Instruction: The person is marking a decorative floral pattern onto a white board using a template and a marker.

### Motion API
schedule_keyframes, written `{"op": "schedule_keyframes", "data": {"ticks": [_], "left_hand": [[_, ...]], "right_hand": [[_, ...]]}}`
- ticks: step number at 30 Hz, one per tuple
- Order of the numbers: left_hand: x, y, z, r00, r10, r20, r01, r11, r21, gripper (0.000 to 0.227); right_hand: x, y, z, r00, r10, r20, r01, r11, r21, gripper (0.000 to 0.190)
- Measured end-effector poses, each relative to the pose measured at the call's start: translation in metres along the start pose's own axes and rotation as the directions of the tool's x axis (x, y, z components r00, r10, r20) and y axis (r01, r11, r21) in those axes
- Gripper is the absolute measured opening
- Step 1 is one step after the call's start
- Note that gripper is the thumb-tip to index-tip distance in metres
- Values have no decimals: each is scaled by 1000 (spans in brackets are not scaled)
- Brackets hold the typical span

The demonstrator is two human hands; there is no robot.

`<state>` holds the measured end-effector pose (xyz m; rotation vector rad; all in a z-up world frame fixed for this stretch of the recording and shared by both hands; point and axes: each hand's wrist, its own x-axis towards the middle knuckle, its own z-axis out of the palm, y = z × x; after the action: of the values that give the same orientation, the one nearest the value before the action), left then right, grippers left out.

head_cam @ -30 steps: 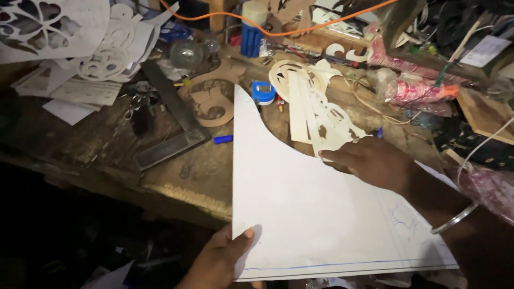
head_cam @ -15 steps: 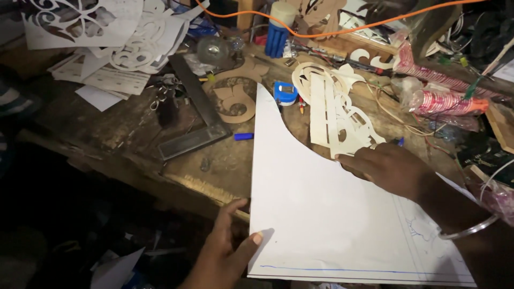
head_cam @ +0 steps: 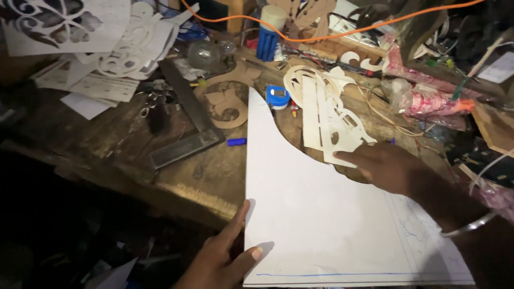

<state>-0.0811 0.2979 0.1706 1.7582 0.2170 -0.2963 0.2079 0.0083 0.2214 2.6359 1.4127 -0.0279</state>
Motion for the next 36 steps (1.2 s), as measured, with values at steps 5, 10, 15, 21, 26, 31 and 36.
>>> {"op": "schedule_keyframes", "data": {"ticks": [5, 10, 15, 21, 26, 31, 36], "left_hand": [[9, -20, -2, 993, 87, -77, -79, 991, 108, 85], [12, -7, -7, 987, 60, -152, -50, 996, 73, 64], [16, 0, -12, 946, 253, -204, -271, 960, -66, 46], [19, -1, -12, 977, 93, -194, -105, 993, -54, 41], [16, 14, -17, 953, 153, -260, -162, 987, -14, 44], [23, 3, -19, 958, 90, -272, -92, 996, 6, 45], [22, 15, -20, 954, -116, -276, 136, 989, 52, 42]], "right_hand": [[0, -4, 5, 982, -133, -137, 121, 988, -92, 70], [-10, -16, -2, 931, -249, -266, 188, 954, -232, 59], [-11, -11, -1, 942, -262, -210, 195, 936, -294, 55], [-5, -5, 1, 923, -234, -305, 128, 936, -329, 49], [2, -4, 3, 942, -147, -302, 153, 988, -3, 49], [3, -7, 3, 962, -158, -224, 148, 987, -60, 52], [4, -28, -17, 989, -50, -137, 37, 995, -93, 50]]}}
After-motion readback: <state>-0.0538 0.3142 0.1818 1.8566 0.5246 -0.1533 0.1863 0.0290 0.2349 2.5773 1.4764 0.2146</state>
